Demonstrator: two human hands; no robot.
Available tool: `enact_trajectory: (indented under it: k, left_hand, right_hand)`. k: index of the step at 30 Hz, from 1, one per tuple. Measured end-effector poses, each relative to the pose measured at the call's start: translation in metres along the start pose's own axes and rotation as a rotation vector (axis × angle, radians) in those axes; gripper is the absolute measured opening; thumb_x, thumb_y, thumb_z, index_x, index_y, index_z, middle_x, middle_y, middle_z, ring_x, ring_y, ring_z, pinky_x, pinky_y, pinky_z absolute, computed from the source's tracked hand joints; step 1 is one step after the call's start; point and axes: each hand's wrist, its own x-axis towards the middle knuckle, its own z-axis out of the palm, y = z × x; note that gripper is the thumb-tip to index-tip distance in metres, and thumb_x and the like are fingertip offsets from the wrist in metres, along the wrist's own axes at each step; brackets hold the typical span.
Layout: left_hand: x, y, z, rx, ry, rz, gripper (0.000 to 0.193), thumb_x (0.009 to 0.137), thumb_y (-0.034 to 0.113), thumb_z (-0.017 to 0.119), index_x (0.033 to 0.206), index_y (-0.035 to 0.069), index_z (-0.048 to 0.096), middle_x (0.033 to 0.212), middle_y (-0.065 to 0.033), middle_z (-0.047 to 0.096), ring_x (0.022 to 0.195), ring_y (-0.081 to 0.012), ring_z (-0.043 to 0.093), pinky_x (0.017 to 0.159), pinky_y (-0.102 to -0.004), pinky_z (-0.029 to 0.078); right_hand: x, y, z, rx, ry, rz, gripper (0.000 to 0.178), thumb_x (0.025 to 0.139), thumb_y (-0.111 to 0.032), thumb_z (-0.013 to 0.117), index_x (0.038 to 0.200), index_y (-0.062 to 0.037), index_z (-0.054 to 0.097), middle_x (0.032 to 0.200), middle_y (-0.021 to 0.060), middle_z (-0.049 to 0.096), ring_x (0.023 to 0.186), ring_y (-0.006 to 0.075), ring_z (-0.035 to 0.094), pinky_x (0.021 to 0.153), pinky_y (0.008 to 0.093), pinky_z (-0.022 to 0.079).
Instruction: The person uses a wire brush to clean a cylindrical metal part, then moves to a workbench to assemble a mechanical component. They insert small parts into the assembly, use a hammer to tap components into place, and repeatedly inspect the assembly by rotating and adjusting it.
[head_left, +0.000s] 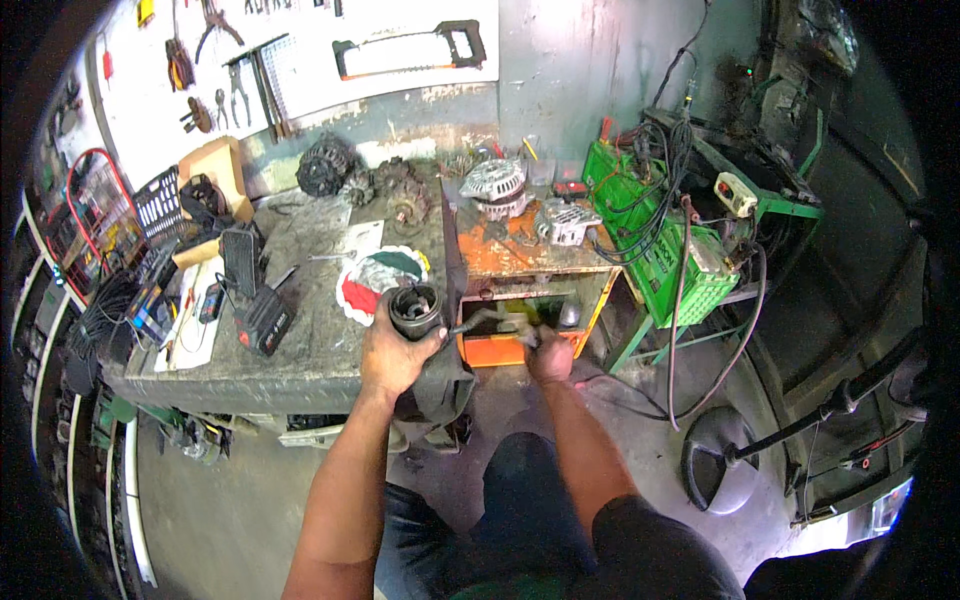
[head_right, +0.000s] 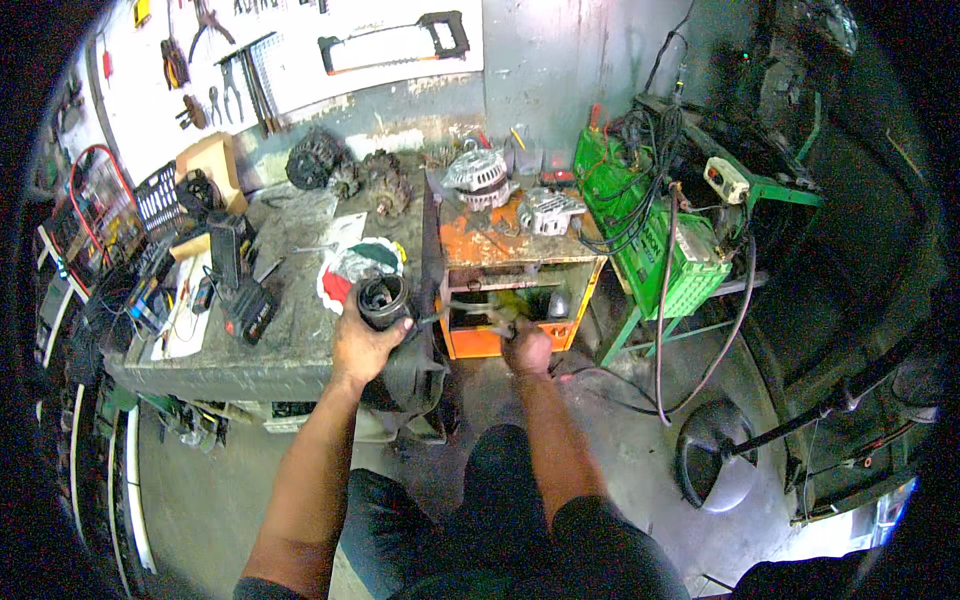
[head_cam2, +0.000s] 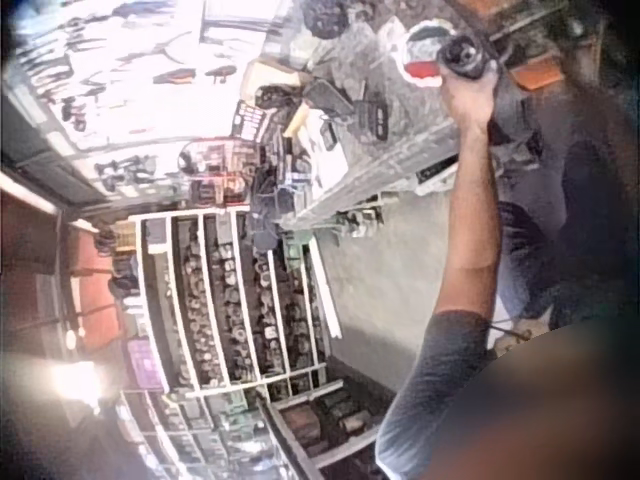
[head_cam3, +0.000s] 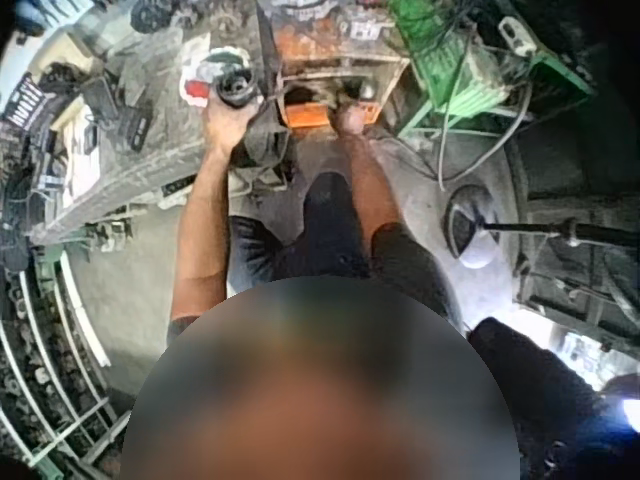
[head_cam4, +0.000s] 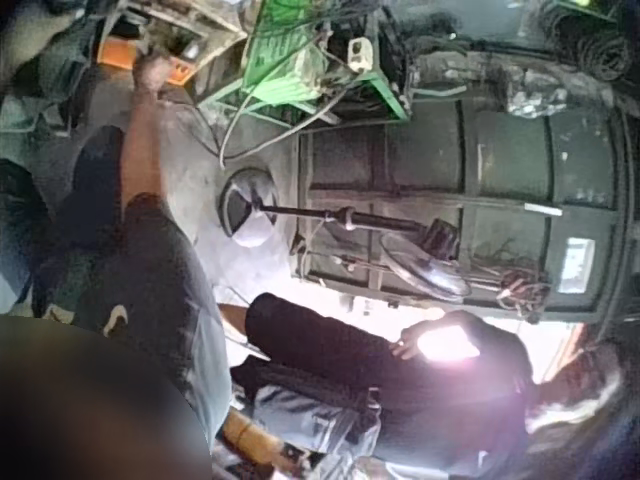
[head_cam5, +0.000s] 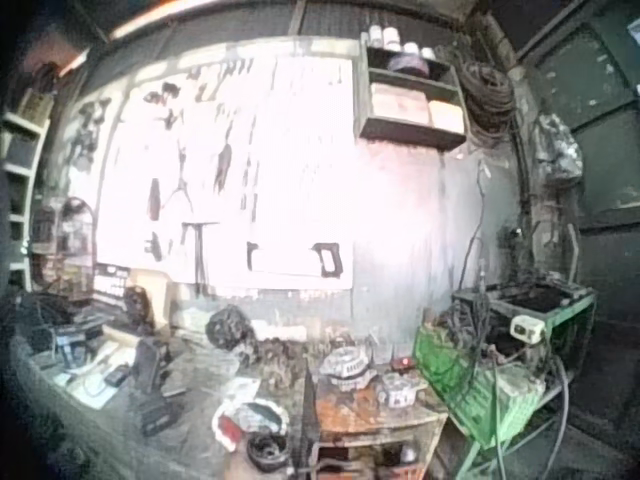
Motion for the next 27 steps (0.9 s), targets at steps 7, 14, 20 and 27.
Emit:
enact_trajectory:
  k: [7,14,20,27]
  left_hand:
    - [0.002,0.006,-0.004,0.045,-0.032,-0.092,0.091,0.077,0.032,0.097,0.152,0.003,0.054,0.136,-0.0227,0.076,0.129,-0.0402,0.072,0.11,-0.0474,0.057]
    - [0.002,-0.001,-0.002,0.03,-0.013,-0.046,0.095,0.076,0.032,0.099,0.154,0.003,0.052,0.132,-0.0219,0.078,0.126,-0.0392,0.075,0.108,-0.0468,0.059]
    - [0.0,-0.018,0.002,-0.006,0.016,-0.034,0.094,0.076,0.035,0.1,0.152,0.0,0.056,0.131,-0.0232,0.078,0.126,-0.0373,0.075,0.108,-0.0457,0.059]
    - [0.003,-0.058,-0.026,-0.596,0.083,-0.391,0.086,0.09,0.057,0.085,0.147,-0.003,0.061,0.128,-0.0114,0.073,0.113,-0.0231,0.071,0.107,-0.0411,0.056]
  right_hand:
    - [-0.026,0.03,-0.023,0.223,-0.721,-0.07,0.073,0.091,-0.025,0.087,0.152,-0.0043,0.054,0.129,0.0223,0.075,0.118,0.0411,0.074,0.102,0.048,0.059]
    - [-0.081,-0.074,0.015,-0.061,-1.56,-0.216,0.106,0.082,-0.047,0.095,0.165,-0.0052,0.044,0.154,0.0274,0.065,0.141,0.0459,0.063,0.119,0.054,0.05]
    - [-0.083,-0.072,-0.049,-0.042,-1.563,-0.337,0.103,0.097,-0.052,0.08,0.175,-0.0079,0.028,0.156,0.0336,0.06,0.144,0.0497,0.059,0.121,0.0534,0.048]
    - [-0.057,-0.08,-0.156,0.316,-1.454,-0.086,0.093,0.1,-0.044,0.082,0.172,-0.007,0.036,0.151,0.0293,0.066,0.138,0.044,0.066,0.119,0.0501,0.05]
